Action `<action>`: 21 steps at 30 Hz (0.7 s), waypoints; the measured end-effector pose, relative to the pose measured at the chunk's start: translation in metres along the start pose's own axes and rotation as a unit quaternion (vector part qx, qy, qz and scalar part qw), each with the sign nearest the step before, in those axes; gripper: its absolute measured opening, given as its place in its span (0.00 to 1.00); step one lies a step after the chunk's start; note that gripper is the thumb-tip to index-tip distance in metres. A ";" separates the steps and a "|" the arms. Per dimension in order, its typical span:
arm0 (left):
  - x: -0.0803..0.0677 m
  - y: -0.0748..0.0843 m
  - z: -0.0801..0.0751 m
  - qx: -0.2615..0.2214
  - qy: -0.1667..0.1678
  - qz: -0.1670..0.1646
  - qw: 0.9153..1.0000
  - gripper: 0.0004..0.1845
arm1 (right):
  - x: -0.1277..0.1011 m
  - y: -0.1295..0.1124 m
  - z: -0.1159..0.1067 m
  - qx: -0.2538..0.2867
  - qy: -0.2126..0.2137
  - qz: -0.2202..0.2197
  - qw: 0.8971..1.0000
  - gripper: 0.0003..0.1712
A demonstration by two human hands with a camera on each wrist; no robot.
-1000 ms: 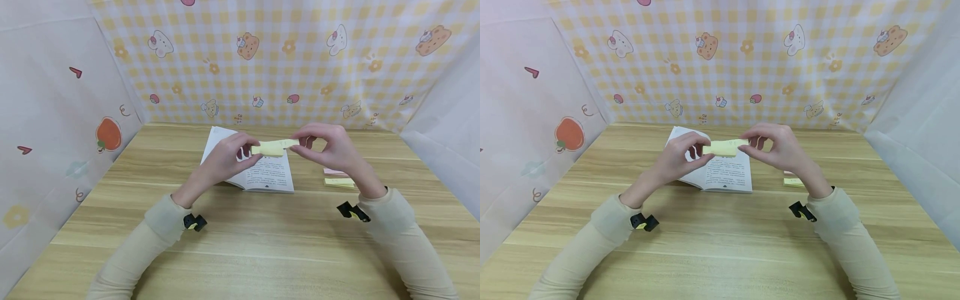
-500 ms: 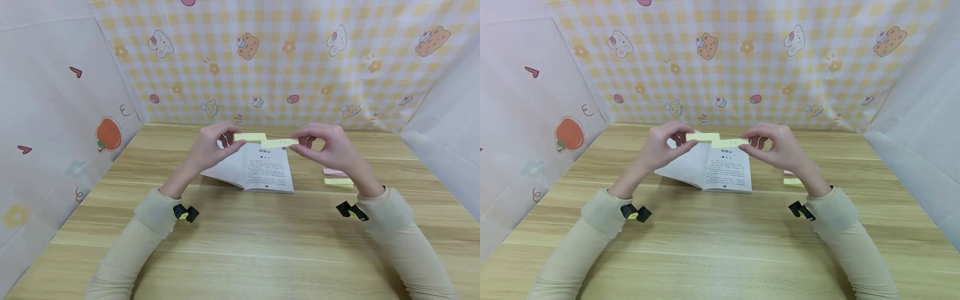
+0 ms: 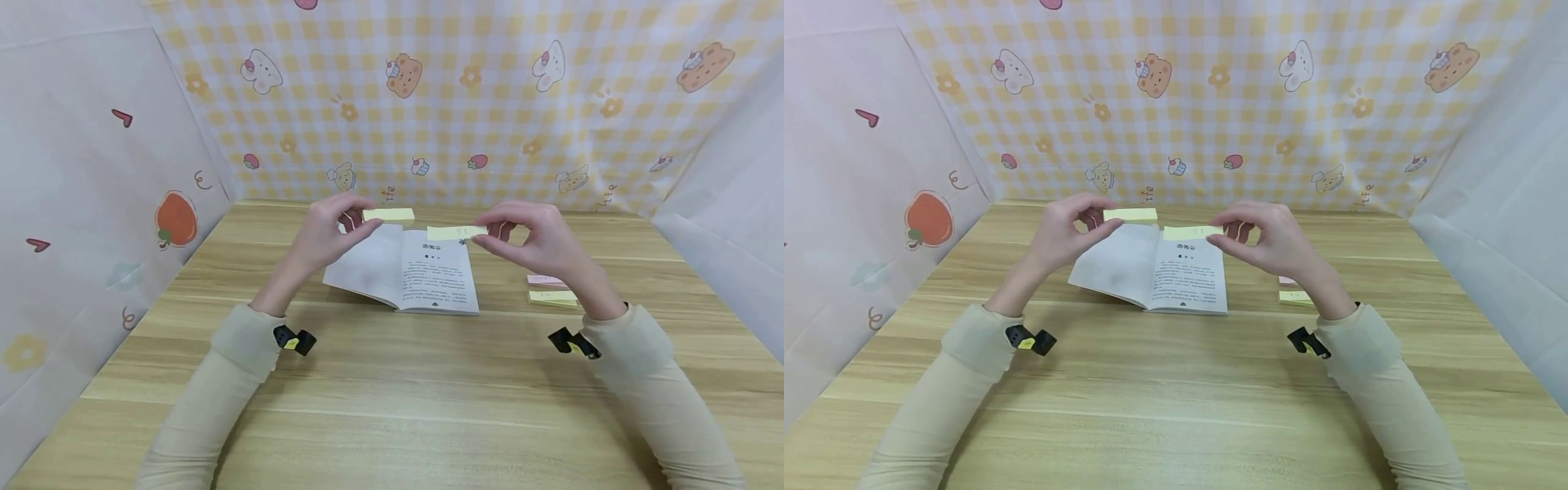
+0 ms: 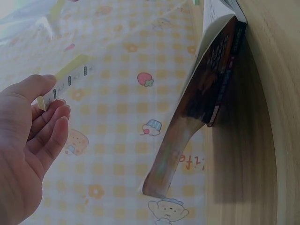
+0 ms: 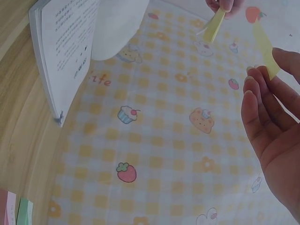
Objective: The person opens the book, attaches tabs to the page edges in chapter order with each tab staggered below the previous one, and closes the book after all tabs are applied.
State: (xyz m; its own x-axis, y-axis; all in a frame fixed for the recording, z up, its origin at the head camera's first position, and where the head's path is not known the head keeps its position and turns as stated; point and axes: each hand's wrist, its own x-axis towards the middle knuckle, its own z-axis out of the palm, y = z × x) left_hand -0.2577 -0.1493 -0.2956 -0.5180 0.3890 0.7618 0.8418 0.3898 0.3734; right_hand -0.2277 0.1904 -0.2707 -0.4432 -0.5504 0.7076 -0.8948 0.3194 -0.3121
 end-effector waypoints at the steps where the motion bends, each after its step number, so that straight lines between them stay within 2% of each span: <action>1: 0.000 -0.001 -0.001 0.002 0.001 -0.005 1.000 0.11 | 0.000 0.000 0.000 0.000 0.000 0.001 1.000 0.14; 21: -0.011 -0.040 -0.032 0.035 0.029 -0.097 0.994 0.11 | -0.001 0.002 0.001 -0.004 -0.008 0.015 1.000 0.14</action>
State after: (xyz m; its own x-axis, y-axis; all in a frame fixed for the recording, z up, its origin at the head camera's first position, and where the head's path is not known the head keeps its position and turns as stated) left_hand -0.2806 -0.1958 -0.3014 -0.6591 0.2530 0.7082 0.7126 0.5110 0.4807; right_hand -0.2291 0.1903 -0.2728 -0.4714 -0.5525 0.6874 -0.8802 0.3429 -0.3281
